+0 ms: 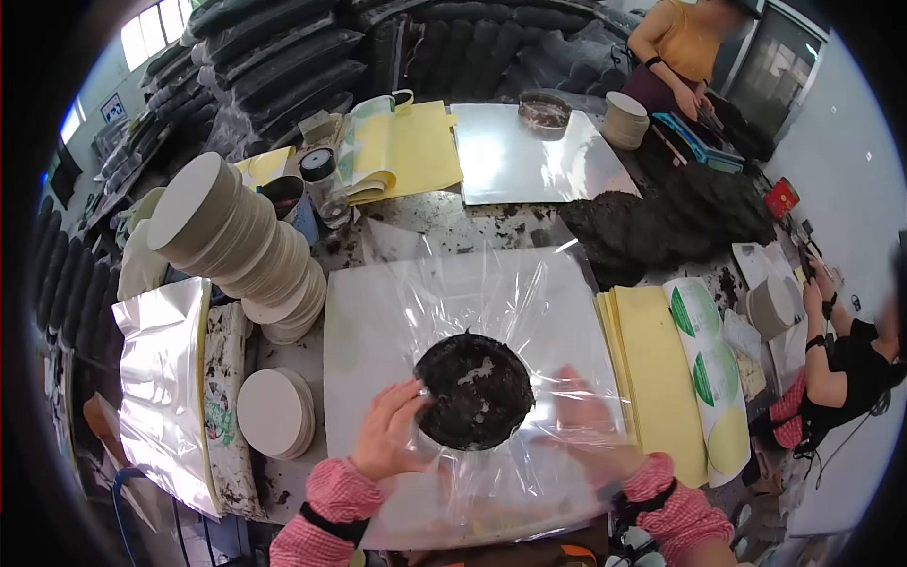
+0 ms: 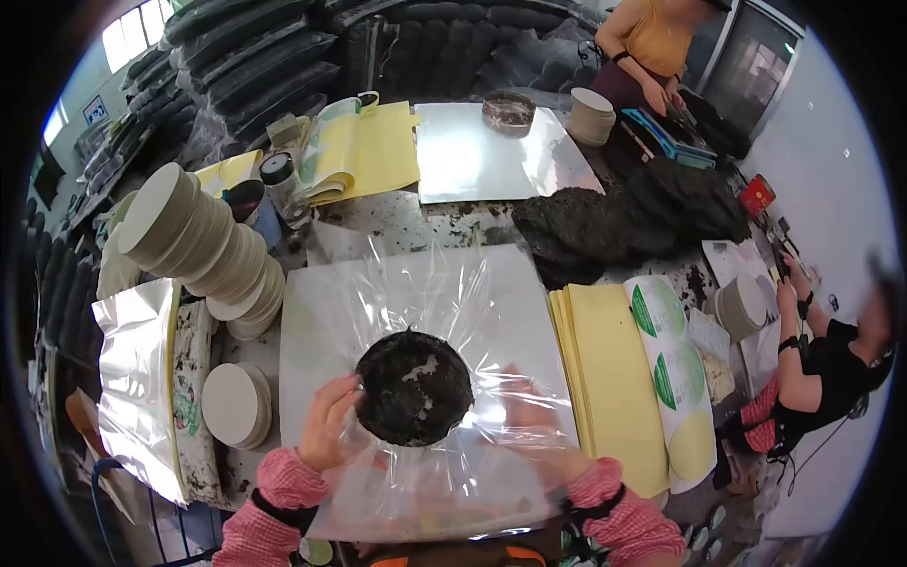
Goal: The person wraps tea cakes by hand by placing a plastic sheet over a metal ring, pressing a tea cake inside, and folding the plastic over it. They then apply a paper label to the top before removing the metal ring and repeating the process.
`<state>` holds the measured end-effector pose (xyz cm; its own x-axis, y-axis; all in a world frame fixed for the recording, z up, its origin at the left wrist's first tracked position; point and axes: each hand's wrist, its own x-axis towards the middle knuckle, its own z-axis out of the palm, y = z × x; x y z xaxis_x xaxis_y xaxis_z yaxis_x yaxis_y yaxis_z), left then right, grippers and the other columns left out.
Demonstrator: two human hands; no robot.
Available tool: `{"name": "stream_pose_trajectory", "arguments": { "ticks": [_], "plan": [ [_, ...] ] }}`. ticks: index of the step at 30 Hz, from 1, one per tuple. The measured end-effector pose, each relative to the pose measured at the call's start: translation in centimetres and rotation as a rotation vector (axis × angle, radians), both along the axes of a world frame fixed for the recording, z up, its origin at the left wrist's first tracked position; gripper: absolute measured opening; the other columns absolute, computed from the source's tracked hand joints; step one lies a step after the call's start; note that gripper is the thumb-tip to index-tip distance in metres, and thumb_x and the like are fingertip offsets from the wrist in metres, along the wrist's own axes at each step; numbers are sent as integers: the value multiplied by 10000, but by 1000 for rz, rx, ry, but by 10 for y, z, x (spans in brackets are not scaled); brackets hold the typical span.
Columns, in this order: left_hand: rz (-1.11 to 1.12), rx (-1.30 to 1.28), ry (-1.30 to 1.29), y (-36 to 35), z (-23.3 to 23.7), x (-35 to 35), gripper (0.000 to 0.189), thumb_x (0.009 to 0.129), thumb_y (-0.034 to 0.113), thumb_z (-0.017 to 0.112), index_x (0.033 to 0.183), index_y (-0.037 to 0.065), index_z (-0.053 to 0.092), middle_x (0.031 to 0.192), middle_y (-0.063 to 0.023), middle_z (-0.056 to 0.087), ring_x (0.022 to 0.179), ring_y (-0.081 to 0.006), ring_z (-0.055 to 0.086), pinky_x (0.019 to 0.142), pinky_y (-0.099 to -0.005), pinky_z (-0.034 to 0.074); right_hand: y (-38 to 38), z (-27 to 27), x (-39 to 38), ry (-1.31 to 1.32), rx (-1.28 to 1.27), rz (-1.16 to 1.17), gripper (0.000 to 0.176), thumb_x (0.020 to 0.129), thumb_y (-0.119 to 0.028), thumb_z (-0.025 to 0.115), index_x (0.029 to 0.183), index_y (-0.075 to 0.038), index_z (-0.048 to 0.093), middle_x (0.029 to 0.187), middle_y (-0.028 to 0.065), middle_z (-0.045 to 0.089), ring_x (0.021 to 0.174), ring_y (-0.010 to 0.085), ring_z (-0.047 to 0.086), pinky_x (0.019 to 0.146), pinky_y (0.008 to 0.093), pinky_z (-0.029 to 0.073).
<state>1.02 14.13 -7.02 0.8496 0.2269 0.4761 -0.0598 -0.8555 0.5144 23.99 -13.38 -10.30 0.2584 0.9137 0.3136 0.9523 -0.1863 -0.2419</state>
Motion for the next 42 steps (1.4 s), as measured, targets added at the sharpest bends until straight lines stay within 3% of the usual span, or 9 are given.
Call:
{"name": "stream_pose_trajectory", "arguments": {
  "ticks": [2,5,13,15,25,29,33,35,42],
  "plan": [
    [-112,-98,-62,-18,3,19,535,667,324,867,1049,34,631,1178,-155,633,1159,-392,567,1039,-497,420,16,6,-51,1301,349,-10,924,802,-291,828,1502,22,314,1476,183,436,1404,305,374,1185,403,310],
    [50,-26,123,-29,-14,41,416,682,225,825,987,55,599,1054,-125,628,1097,-359,563,1028,-502,393,16,-1,-60,1564,270,-112,1021,786,-191,817,1553,8,174,1587,169,291,1458,257,300,1152,369,348],
    [204,-117,217,-39,4,46,557,661,144,767,1172,36,577,1076,-155,572,1119,-369,515,1104,-501,297,108,30,-52,464,543,-163,668,745,-26,727,1374,-23,503,1336,191,563,1217,392,546,994,438,475],
    [238,-886,-287,-35,24,43,648,706,184,785,1285,34,534,1174,-191,565,1219,-393,481,1145,-500,248,105,25,-44,372,440,5,509,731,-15,714,1227,-27,599,1208,144,631,1109,349,608,922,442,508],
    [150,-215,-26,-49,1,78,465,788,119,774,1176,-7,551,1249,-236,555,1158,-405,548,976,-474,452,138,50,-1,1349,1018,-340,537,766,-153,631,1264,-2,498,1118,187,599,1019,359,589,967,410,455],
    [219,-1009,-356,-42,8,79,589,720,208,843,1207,15,574,1135,-143,553,1076,-282,555,955,-438,448,144,43,3,651,564,644,462,867,-434,652,1099,-35,651,1051,188,659,997,374,639,868,416,511],
    [-31,-407,-150,-50,-6,57,406,730,236,795,1069,52,668,1085,-140,561,1013,-302,565,876,-416,466,121,-5,2,1197,678,277,653,971,-610,426,967,9,636,926,172,652,899,286,652,833,367,510],
    [15,133,-5,-45,-21,69,354,735,210,748,1050,61,680,1041,-112,595,967,-325,578,853,-451,472,137,27,-33,1201,856,-8,623,972,-587,441,928,13,604,924,156,644,902,276,608,882,411,482],
    [-54,-438,142,-22,1,99,911,699,441,799,1422,17,442,1481,-236,414,1383,-421,373,1152,-591,221,142,27,-66,754,845,-23,95,907,-79,547,973,-44,605,902,149,600,779,310,568,739,382,476]
  ]
}}
